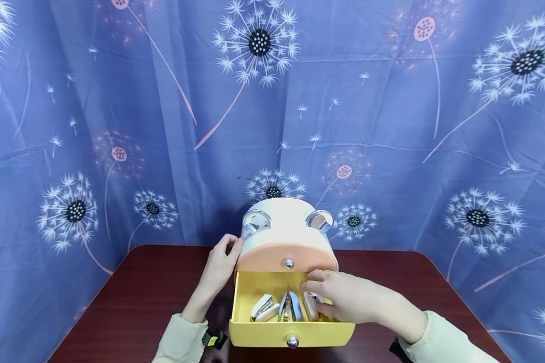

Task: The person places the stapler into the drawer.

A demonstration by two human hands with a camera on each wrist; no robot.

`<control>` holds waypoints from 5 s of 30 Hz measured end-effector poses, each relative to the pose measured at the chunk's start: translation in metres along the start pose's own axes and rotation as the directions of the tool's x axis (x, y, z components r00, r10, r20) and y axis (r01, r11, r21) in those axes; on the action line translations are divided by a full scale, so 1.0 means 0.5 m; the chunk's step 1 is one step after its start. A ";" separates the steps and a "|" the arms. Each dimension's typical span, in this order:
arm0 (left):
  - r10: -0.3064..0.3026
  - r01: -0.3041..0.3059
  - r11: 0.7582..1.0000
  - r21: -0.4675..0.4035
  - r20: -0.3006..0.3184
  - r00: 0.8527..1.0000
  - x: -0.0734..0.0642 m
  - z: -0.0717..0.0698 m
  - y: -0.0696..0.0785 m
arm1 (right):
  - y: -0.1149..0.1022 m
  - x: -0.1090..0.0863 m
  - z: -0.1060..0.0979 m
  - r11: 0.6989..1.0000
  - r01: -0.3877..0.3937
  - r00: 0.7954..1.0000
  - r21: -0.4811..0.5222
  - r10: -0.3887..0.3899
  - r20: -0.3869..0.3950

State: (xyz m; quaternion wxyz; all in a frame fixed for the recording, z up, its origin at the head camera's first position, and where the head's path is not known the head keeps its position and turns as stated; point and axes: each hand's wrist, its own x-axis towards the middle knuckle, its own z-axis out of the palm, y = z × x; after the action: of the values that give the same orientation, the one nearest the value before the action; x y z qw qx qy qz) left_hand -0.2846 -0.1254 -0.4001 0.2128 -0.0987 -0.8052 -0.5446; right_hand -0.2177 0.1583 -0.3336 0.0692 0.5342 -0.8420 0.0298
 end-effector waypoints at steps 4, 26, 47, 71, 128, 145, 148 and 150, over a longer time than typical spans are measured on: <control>-0.003 0.003 1.000 0.007 -0.014 1.000 0.001 -0.004 -0.002 | -0.015 0.008 -0.013 1.000 -0.001 0.997 -0.012 0.001 -0.081; 0.016 -0.015 1.000 0.005 -0.019 1.000 0.009 -0.002 0.005 | -0.155 0.023 0.001 0.975 0.220 0.836 -0.042 -0.210 -0.507; -0.002 0.002 1.000 -0.001 -0.008 1.000 -0.003 0.001 0.004 | -0.142 -0.021 0.148 0.990 0.028 0.846 -0.138 -0.097 -0.525; -0.005 0.005 1.000 -0.001 -0.007 1.000 -0.003 -0.002 0.002 | -0.115 0.015 0.154 0.996 -0.065 0.845 -0.057 0.024 -0.535; -0.008 0.009 1.000 -0.022 0.015 1.000 -0.002 0.005 0.003 | -0.012 0.060 0.175 0.982 -0.189 0.809 0.012 0.163 -0.564; 0.000 0.000 1.000 0.000 0.006 1.000 -0.008 -0.011 -0.002 | -0.021 0.038 0.150 0.979 -0.202 0.798 -0.005 0.162 -0.580; -0.003 0.003 1.000 0.002 0.025 1.000 -0.009 -0.021 0.000 | -0.024 0.018 0.131 0.975 -0.219 0.790 0.026 0.193 -0.582; -0.004 0.004 1.000 -0.002 0.038 0.999 -0.010 -0.028 0.004 | -0.024 0.004 0.119 0.971 -0.234 0.780 0.040 0.213 -0.588</control>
State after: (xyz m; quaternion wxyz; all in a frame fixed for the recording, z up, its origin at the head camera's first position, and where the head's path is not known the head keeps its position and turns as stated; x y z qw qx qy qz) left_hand -0.2760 -0.1372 -0.3963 0.1964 -0.1075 -0.8088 -0.5438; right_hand -0.2130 0.1439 -0.3922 0.3318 0.3937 -0.8366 0.1871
